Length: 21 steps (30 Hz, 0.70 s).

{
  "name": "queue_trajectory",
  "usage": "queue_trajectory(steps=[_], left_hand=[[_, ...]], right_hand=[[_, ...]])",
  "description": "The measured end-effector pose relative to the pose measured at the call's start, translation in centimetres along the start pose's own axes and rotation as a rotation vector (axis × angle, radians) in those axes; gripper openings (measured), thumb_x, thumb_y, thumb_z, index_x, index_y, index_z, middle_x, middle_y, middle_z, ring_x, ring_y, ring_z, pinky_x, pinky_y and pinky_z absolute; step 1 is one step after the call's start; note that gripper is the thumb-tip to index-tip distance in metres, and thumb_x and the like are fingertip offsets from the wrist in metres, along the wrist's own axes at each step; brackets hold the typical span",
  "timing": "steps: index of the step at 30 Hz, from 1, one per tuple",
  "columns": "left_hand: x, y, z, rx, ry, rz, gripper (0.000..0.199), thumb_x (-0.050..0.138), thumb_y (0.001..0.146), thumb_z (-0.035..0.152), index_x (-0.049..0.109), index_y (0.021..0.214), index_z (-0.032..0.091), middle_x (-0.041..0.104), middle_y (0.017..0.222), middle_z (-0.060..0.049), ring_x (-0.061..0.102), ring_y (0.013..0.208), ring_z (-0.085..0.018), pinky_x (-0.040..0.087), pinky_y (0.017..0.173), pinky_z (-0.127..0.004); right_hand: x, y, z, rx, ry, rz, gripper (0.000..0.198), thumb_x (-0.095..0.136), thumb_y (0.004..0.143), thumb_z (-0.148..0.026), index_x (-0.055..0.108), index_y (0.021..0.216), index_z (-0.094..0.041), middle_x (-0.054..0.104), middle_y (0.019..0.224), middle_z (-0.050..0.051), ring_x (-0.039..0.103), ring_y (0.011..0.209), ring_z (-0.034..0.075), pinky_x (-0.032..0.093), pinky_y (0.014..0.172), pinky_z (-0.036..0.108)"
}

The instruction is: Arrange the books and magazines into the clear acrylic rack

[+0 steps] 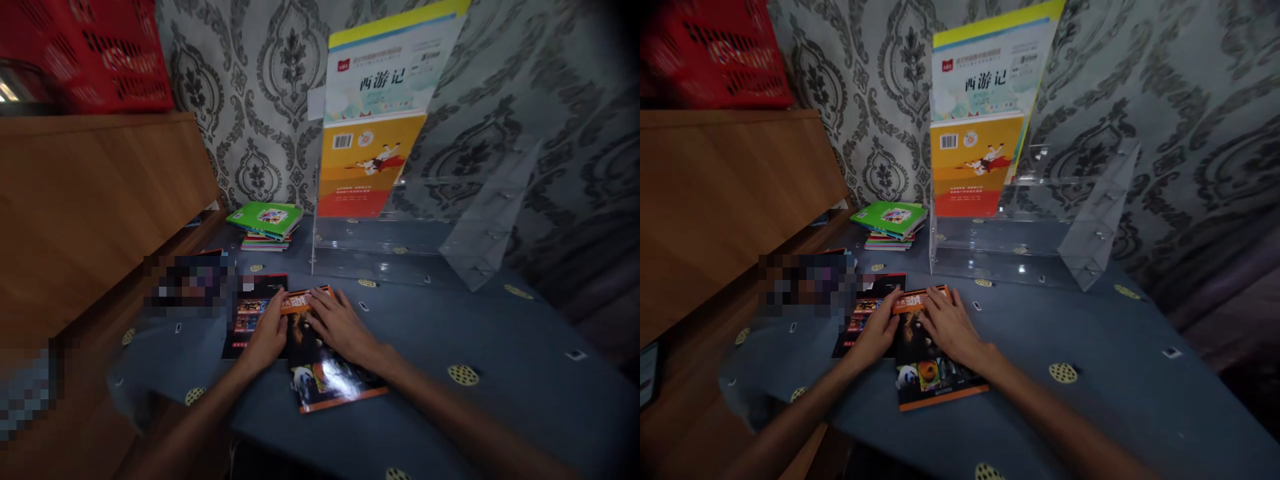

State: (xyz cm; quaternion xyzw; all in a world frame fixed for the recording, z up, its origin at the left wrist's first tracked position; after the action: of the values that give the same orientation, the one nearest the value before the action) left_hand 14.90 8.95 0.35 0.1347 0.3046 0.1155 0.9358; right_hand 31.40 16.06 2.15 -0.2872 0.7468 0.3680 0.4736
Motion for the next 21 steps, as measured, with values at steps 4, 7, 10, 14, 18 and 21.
queue_trajectory(steps=[4, 7, 10, 14, 18, 21], left_hand=[[1.4, 0.5, 1.0, 0.016, -0.151, -0.044, 0.053, 0.041, 0.089, 0.006, 0.043, 0.139, 0.020, 0.053, 0.144, -0.014, 0.050, 0.138, -0.023, 0.039, 0.117, -0.049], [1.7, 1.4, 1.1, 0.034, -0.135, -0.059, 0.047, 0.043, 0.089, 0.008, 0.044, 0.135, 0.020, 0.054, 0.139, -0.015, 0.054, 0.133, -0.024, 0.046, 0.111, -0.048], [1.8, 2.0, 1.3, 0.069, -0.031, -0.076, 0.048, 0.048, 0.089, 0.011, 0.043, 0.135, 0.020, 0.054, 0.137, -0.015, 0.057, 0.128, -0.024, 0.049, 0.109, -0.047], [2.0, 1.7, 2.2, 0.159, 0.172, -0.102, 0.048, 0.044, 0.092, 0.012, 0.039, 0.139, 0.021, 0.055, 0.135, -0.014, 0.056, 0.129, -0.023, 0.046, 0.111, -0.046], [2.3, 1.3, 3.0, 0.197, 0.286, -0.136, 0.045, 0.034, 0.097, 0.012, 0.037, 0.142, 0.019, 0.054, 0.132, -0.015, 0.055, 0.128, -0.023, 0.046, 0.110, -0.045], [2.3, 1.2, 3.3, 0.211, 0.300, -0.125, 0.045, 0.035, 0.097, 0.013, 0.037, 0.142, 0.019, 0.055, 0.131, -0.015, 0.055, 0.127, -0.023, 0.045, 0.110, -0.045]], right_hand=[[-0.5, -1.2, -0.7, -0.004, -0.045, -0.037, 0.044, 0.045, 0.099, -0.026, 0.054, 0.139, -0.009, 0.053, 0.147, 0.020, 0.043, 0.142, 0.031, 0.030, 0.118, 0.059], [-0.3, -1.5, -1.3, -0.040, -0.012, -0.072, 0.046, 0.047, 0.098, -0.024, 0.052, 0.142, -0.009, 0.051, 0.149, 0.020, 0.039, 0.145, 0.030, 0.032, 0.119, 0.054], [-0.4, -1.6, -1.5, -0.068, 0.022, -0.081, 0.048, 0.045, 0.099, -0.028, 0.050, 0.144, -0.012, 0.049, 0.151, 0.017, 0.037, 0.146, 0.028, 0.029, 0.121, 0.054], [-1.0, -1.9, -0.2, -0.008, 0.043, -0.038, 0.054, 0.049, 0.098, -0.042, 0.049, 0.146, -0.016, 0.047, 0.153, 0.016, 0.036, 0.146, 0.030, 0.026, 0.121, 0.056], [-1.5, -3.1, 1.8, 0.089, 0.016, 0.002, 0.061, 0.050, 0.096, -0.051, 0.049, 0.146, -0.015, 0.049, 0.152, 0.018, 0.037, 0.146, 0.033, 0.025, 0.120, 0.058], [-1.8, -4.4, 3.5, 0.163, 0.007, 0.030, 0.062, 0.045, 0.098, -0.052, 0.048, 0.146, -0.014, 0.047, 0.152, 0.018, 0.038, 0.145, 0.033, 0.027, 0.119, 0.058]])
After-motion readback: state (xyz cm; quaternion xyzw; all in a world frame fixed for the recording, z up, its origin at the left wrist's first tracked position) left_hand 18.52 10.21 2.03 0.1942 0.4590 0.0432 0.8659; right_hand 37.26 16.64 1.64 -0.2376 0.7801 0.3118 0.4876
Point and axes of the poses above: each hand's wrist, its own y-axis towards the middle knuckle, its own x-axis out of the palm, z = x × y, the point moved 4 cm from there along y, towards the middle knuckle
